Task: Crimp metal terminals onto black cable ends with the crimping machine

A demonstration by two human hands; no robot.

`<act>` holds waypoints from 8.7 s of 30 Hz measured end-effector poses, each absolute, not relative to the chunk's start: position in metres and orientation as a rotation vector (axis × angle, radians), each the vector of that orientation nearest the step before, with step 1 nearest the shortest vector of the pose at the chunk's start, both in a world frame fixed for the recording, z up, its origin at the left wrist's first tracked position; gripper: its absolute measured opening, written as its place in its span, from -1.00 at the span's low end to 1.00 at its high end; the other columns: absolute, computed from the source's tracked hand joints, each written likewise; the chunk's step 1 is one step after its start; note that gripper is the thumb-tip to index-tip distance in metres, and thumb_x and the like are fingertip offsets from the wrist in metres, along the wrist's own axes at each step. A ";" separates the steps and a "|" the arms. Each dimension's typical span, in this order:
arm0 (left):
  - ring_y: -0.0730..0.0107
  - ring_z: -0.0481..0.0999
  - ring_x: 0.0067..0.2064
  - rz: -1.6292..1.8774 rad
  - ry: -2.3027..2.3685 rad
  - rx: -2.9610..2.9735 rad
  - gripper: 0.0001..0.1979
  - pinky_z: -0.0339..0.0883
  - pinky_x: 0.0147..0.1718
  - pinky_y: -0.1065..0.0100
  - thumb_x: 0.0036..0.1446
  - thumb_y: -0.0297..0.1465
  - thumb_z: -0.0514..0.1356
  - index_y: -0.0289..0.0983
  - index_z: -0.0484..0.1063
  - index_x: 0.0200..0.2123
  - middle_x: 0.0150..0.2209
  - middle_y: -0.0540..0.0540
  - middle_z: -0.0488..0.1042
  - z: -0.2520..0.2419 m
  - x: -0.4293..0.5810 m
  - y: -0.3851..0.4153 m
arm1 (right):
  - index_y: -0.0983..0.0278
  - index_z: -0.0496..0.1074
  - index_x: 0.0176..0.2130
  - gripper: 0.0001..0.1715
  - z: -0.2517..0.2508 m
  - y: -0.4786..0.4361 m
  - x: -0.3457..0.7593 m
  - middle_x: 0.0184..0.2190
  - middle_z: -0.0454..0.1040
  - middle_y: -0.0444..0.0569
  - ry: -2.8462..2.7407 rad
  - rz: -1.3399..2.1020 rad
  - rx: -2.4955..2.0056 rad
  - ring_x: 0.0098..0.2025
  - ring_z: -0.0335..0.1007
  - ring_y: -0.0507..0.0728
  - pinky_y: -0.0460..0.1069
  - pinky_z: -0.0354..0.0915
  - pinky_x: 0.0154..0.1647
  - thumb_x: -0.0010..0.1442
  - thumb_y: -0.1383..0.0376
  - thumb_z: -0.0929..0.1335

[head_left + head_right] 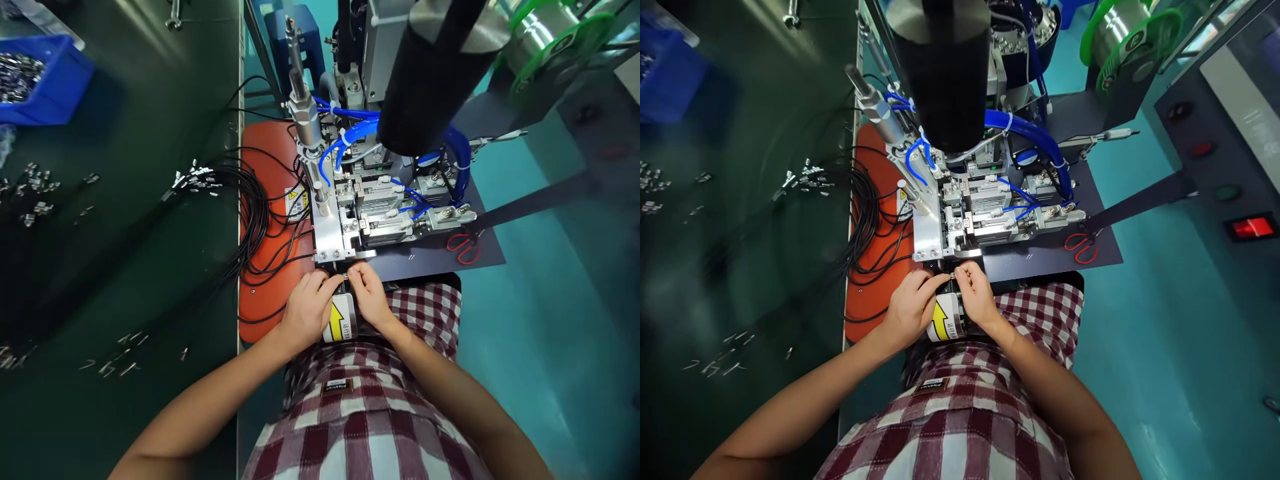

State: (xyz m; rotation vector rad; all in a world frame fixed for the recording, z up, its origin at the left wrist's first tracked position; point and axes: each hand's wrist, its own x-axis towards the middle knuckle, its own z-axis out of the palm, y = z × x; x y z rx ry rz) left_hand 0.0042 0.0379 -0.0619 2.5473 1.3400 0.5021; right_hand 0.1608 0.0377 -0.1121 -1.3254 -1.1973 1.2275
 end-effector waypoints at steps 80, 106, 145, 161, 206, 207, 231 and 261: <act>0.51 0.33 -0.57 0.876 1.600 1.302 -0.69 0.20 -0.59 0.44 0.19 -0.36 0.04 -0.32 0.40 -0.04 -0.51 0.04 0.35 -0.006 -0.139 0.023 | 0.22 0.37 -0.36 -0.69 -0.061 0.004 0.196 -0.53 0.24 -0.16 -1.005 1.438 -1.320 -0.54 0.08 0.02 -0.08 0.10 -0.53 0.26 0.05 0.30; 0.41 0.29 -0.52 0.586 1.182 2.708 -0.76 0.12 -0.55 0.35 0.32 -0.41 -0.05 -0.29 0.38 -0.31 -0.52 -0.01 0.35 -0.028 -0.023 -0.008 | 0.15 0.41 -0.27 -0.83 -0.037 -0.021 0.183 -0.50 0.43 -0.13 -1.739 1.104 -0.908 -0.52 0.31 0.08 -0.01 0.25 -0.48 0.10 0.34 0.44; 0.58 0.30 -0.48 0.578 1.016 1.161 -0.81 0.15 -0.53 0.53 0.22 -0.31 0.15 -0.31 0.45 -0.25 -0.46 0.02 0.39 -0.012 0.011 0.038 | 0.26 0.43 -0.37 -0.84 -0.048 0.018 0.184 -0.52 0.33 -0.19 -1.016 1.561 -1.189 -0.57 0.15 -0.06 -0.12 0.13 -0.54 0.19 0.22 0.40; 0.53 0.40 -0.57 0.708 1.156 1.140 -0.84 0.26 -0.61 0.49 0.07 -0.37 0.27 -0.34 0.41 -0.46 -0.51 0.00 0.41 -0.014 0.015 0.033 | 0.27 0.39 -0.38 -0.79 -0.050 0.014 0.177 -0.60 0.27 -0.24 -0.802 1.747 -1.049 -0.59 0.08 -0.07 -0.12 0.01 -0.56 0.20 0.20 0.41; 0.69 0.13 -0.68 0.746 1.083 0.785 -0.74 -0.03 -0.69 0.56 0.01 -0.27 0.35 -0.33 0.44 -0.33 -0.68 0.15 0.23 -0.020 0.015 0.034 | 0.28 0.40 -0.39 -0.75 -0.054 0.020 0.176 -0.60 0.25 -0.21 -0.888 1.771 -1.100 -0.59 0.06 -0.04 -0.09 0.04 -0.56 0.16 0.14 0.41; 0.68 0.13 -0.68 0.741 1.086 0.786 -0.74 -0.03 -0.69 0.56 0.01 -0.27 0.35 -0.33 0.44 -0.32 -0.68 0.14 0.24 -0.019 0.015 0.034 | 0.27 0.39 -0.39 -0.74 -0.053 0.021 0.176 -0.60 0.25 -0.21 -0.910 1.761 -1.107 -0.59 0.06 -0.04 -0.09 0.05 -0.56 0.16 0.13 0.41; 0.66 0.10 -0.67 0.546 1.029 0.818 -0.73 -0.06 -0.69 0.54 0.01 -0.22 0.33 -0.34 0.44 -0.42 -0.71 0.14 0.18 -0.023 0.007 0.038 | 0.24 0.37 -0.37 -0.82 -0.047 0.033 0.187 -0.42 0.34 -0.09 -1.483 1.445 -1.022 -0.36 0.25 0.08 -0.01 0.22 -0.29 0.29 0.26 0.29; 0.67 0.06 -0.66 0.752 1.110 0.819 -0.81 -0.09 -0.67 0.56 0.12 -0.30 0.26 -0.30 0.38 -0.36 -0.71 0.17 0.16 -0.026 0.014 0.029 | 0.27 0.37 -0.36 -0.86 -0.045 0.013 0.170 -0.56 0.29 -0.21 -1.076 1.524 -1.290 -0.55 0.19 -0.03 -0.10 0.15 -0.51 0.21 0.26 0.34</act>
